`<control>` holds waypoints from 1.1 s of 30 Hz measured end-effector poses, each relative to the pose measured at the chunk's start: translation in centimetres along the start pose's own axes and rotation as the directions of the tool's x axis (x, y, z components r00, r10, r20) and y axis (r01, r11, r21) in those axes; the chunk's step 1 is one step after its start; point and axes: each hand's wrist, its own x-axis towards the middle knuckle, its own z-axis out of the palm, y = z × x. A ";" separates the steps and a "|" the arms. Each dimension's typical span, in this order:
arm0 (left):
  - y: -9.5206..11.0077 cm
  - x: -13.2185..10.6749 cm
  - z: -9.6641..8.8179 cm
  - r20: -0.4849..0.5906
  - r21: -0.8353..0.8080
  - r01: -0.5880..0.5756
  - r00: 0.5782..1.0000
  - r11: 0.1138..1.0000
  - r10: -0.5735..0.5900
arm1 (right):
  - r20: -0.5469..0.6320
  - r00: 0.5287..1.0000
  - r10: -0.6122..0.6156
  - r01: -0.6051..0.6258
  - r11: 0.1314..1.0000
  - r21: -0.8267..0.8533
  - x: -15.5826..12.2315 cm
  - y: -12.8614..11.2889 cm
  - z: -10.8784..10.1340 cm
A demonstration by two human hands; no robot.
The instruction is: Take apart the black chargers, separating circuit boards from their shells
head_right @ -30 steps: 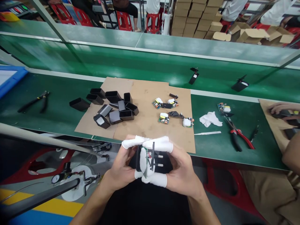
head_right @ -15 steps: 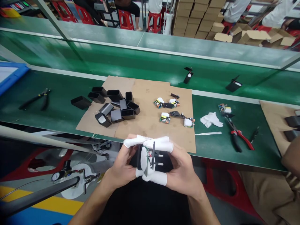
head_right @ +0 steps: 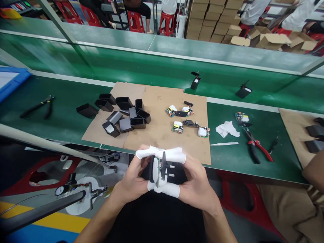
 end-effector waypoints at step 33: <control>-0.3 -0.5 0.5 -0.023 -0.010 0.014 1.000 1.000 -0.014 | -0.087 0.996 -0.022 0.027 0.998 0.059 -1.1 -0.2 -0.4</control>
